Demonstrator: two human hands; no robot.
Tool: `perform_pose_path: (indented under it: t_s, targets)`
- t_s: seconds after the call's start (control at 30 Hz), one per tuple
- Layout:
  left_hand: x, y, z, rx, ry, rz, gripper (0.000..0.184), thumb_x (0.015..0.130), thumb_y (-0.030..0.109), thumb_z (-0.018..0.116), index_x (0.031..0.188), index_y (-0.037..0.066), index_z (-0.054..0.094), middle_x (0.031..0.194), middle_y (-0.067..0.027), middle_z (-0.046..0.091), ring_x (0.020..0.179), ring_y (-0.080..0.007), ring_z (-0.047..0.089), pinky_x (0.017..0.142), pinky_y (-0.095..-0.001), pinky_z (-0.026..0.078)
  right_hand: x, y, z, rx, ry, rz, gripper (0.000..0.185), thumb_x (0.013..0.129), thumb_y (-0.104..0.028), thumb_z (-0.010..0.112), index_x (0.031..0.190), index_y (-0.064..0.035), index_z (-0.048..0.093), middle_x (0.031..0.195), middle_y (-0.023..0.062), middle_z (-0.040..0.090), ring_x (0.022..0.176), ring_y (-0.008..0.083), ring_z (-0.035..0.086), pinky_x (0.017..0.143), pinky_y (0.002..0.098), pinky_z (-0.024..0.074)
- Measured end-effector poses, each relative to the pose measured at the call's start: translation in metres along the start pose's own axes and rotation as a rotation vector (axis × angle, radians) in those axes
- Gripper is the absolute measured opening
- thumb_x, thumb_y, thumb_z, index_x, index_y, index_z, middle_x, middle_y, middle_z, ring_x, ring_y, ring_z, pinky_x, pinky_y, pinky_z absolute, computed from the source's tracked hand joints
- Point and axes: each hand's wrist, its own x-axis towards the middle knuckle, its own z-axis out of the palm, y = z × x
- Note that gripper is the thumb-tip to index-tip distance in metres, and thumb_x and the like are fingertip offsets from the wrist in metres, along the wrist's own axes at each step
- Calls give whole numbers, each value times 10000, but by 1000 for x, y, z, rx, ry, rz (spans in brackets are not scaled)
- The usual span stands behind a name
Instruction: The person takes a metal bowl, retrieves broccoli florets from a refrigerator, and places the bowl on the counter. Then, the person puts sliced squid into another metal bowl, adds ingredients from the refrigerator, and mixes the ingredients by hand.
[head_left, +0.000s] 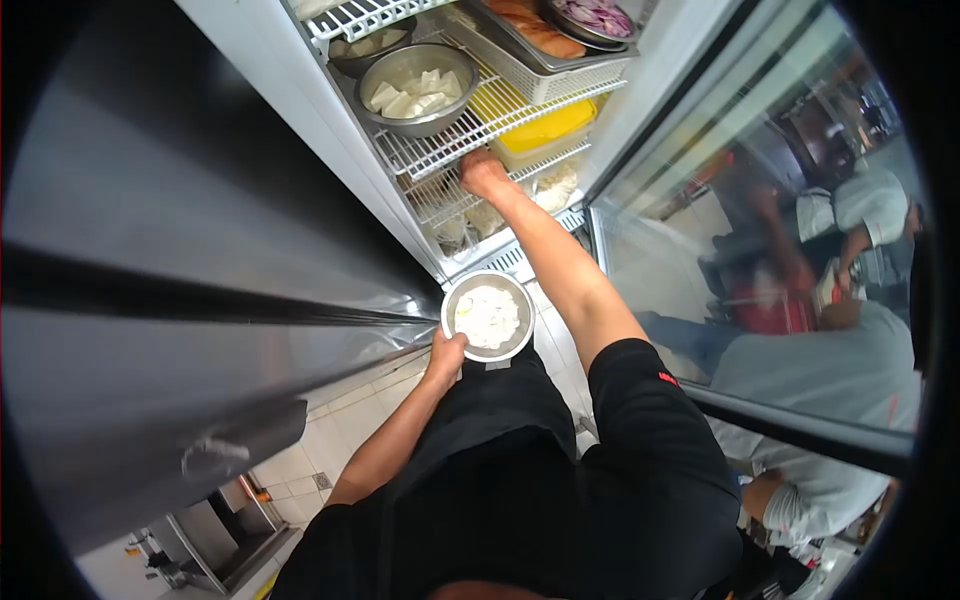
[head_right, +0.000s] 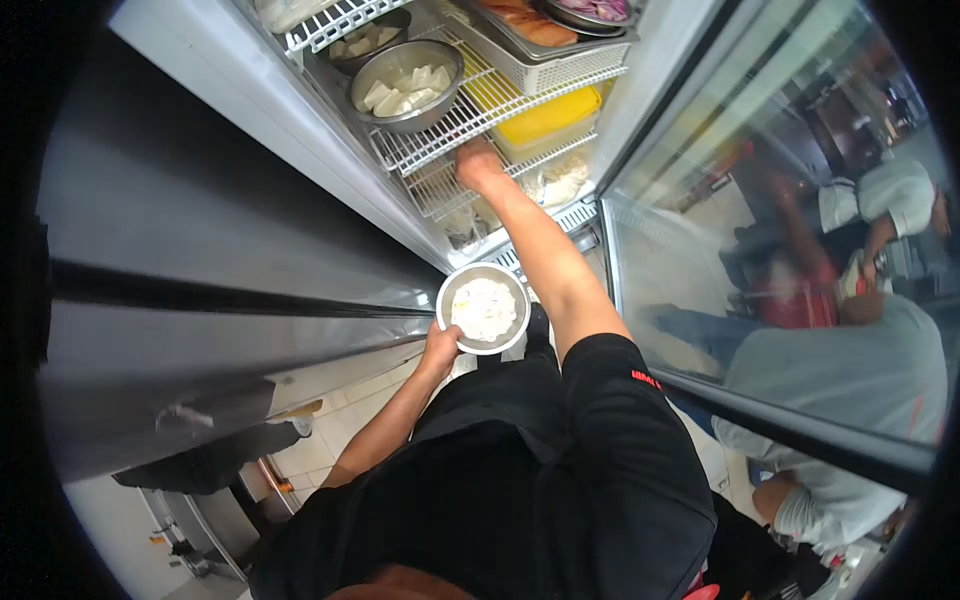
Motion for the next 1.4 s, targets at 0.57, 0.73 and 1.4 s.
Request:
perform_pose_path:
  t_s: [0.57,0.73,1.4]
  targets:
    - [93,68,69,-12,321,-74,524,702,24,445,1222,78,419,943,-83,576,675,-144,585,408,-223,402,43,12,11,223,-45,-320,447,902,-300,400,1259,-39,464,1335,187,414,1242,329,382,1045,441,291]
    - [101,70,79,-102,340,-51,537,706,20,441,1240,73,416,999,-94,587,742,-157,611,445,-243,446,44,17,12,346,-100,-284,435,906,-286,390,1263,-47,461,1340,193,405,1253,329,367,1050,431,283]
    - [136,62,71,-176,221,29,528,708,-14,408,1230,49,373,1089,-175,530,893,-285,617,625,-368,572,-87,9,2,374,-322,-318,349,666,-86,687,1006,-67,612,1073,276,547,915,386,596,755,411,502]
